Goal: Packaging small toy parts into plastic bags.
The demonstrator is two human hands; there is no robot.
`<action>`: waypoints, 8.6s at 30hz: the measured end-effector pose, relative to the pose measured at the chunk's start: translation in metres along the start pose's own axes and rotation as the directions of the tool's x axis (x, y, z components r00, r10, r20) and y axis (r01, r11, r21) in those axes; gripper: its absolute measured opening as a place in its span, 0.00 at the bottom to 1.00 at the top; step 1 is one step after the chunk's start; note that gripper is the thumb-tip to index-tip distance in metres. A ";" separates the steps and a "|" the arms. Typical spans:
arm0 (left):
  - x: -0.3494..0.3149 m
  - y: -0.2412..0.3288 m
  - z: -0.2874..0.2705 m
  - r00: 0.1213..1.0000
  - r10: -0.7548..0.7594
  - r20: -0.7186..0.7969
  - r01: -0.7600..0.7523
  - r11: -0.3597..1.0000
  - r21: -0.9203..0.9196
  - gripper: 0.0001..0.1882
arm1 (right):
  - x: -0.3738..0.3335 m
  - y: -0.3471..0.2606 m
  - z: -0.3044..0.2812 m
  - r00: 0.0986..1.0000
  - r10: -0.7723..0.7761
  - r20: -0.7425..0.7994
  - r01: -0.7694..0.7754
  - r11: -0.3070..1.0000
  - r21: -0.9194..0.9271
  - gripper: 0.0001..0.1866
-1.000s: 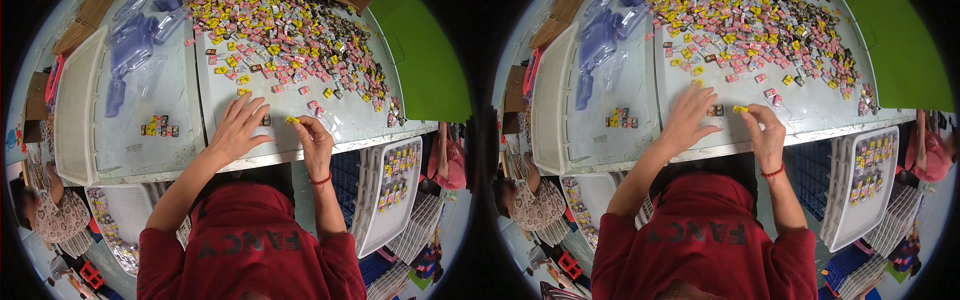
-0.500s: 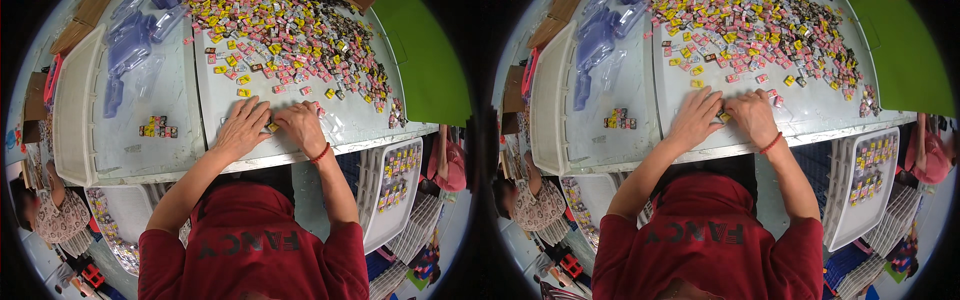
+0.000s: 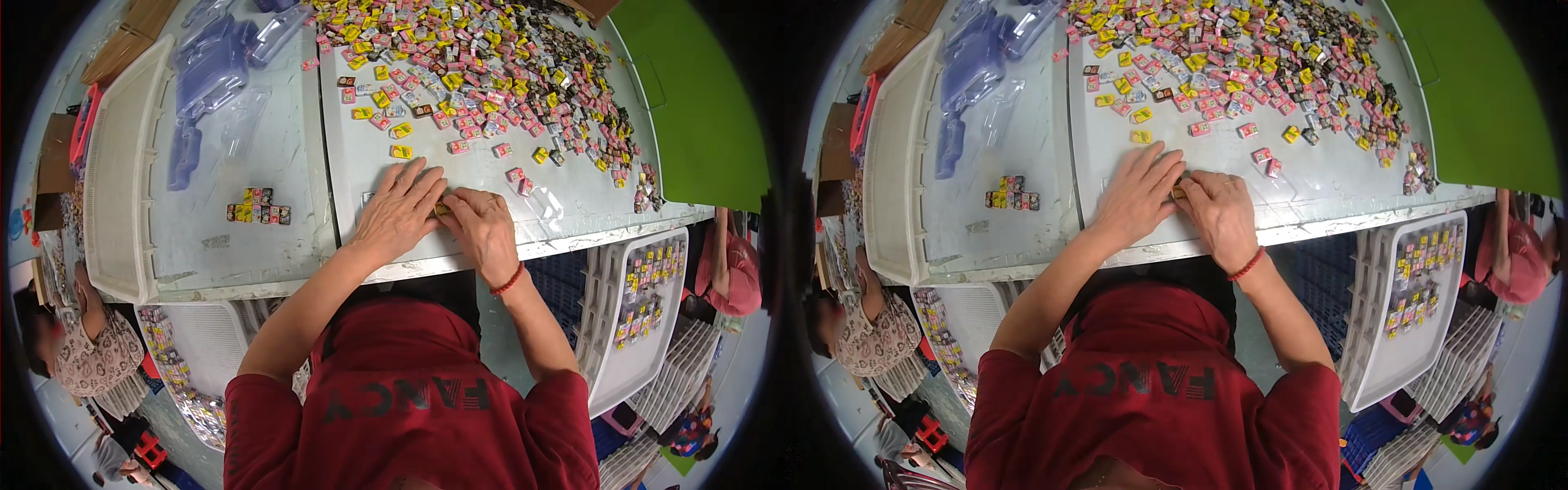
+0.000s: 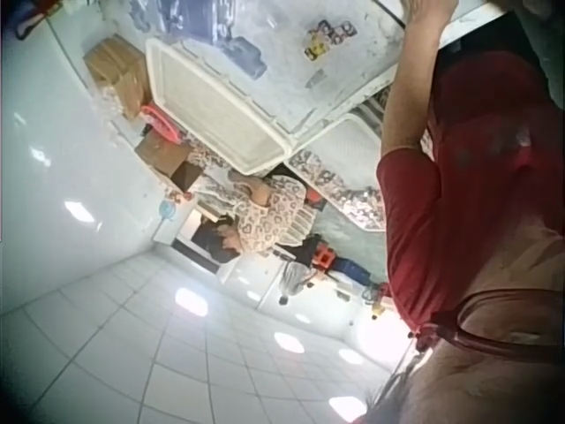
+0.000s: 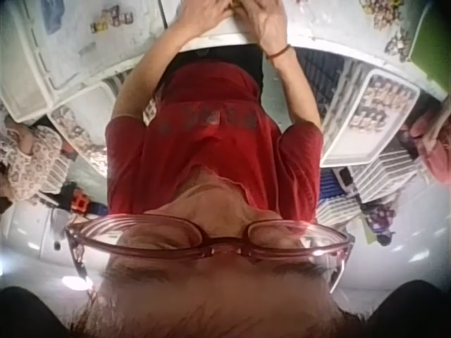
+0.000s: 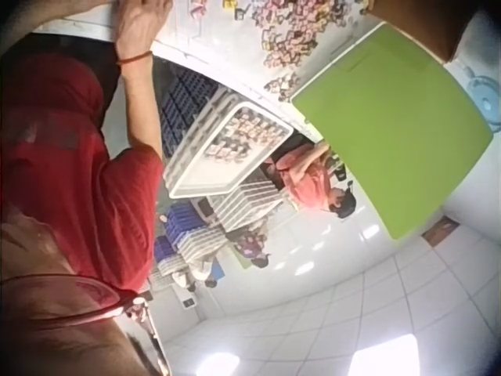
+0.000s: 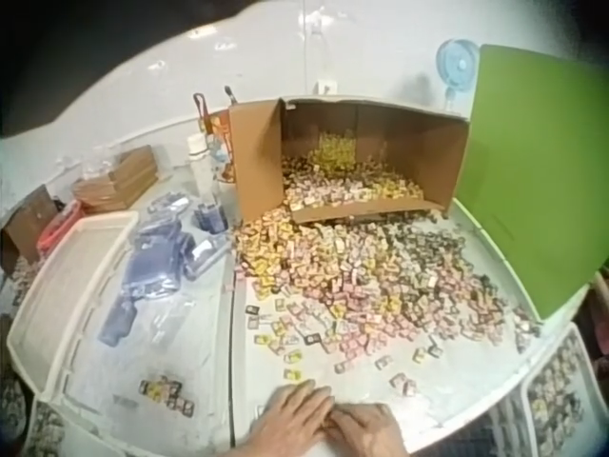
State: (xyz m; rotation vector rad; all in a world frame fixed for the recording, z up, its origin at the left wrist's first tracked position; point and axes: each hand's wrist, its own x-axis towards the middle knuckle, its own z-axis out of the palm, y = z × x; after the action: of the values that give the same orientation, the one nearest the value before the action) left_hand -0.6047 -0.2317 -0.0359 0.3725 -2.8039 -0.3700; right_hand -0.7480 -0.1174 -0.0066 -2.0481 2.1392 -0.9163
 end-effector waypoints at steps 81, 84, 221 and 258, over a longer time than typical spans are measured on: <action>0.004 -0.002 -0.012 0.986 -0.056 -0.158 -0.007 0.927 -0.375 0.14 | -0.013 -0.023 0.017 0.980 0.074 -0.185 -0.094 0.990 -0.101 0.14; 0.007 -0.002 -0.019 0.974 -0.214 -0.078 0.141 0.835 -0.532 0.13 | -0.010 -0.019 0.008 0.977 0.091 -0.194 -0.104 0.993 -0.057 0.12; -0.017 -0.017 -0.045 0.880 -0.468 -0.086 0.286 0.665 -0.690 0.13 | 0.059 0.016 0.014 0.988 -0.072 0.136 0.051 0.987 0.152 0.14; -0.070 -0.012 -0.053 0.869 -0.453 -0.199 0.338 0.837 -0.429 0.26 | -0.002 0.012 0.011 0.971 0.240 0.007 -0.237 0.949 0.209 0.12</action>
State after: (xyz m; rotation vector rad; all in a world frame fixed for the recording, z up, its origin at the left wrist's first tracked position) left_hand -0.5208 -0.2342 -0.0072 0.8491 -2.2750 -0.8620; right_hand -0.7537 -0.1207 -0.0216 -1.6484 2.1345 -1.0741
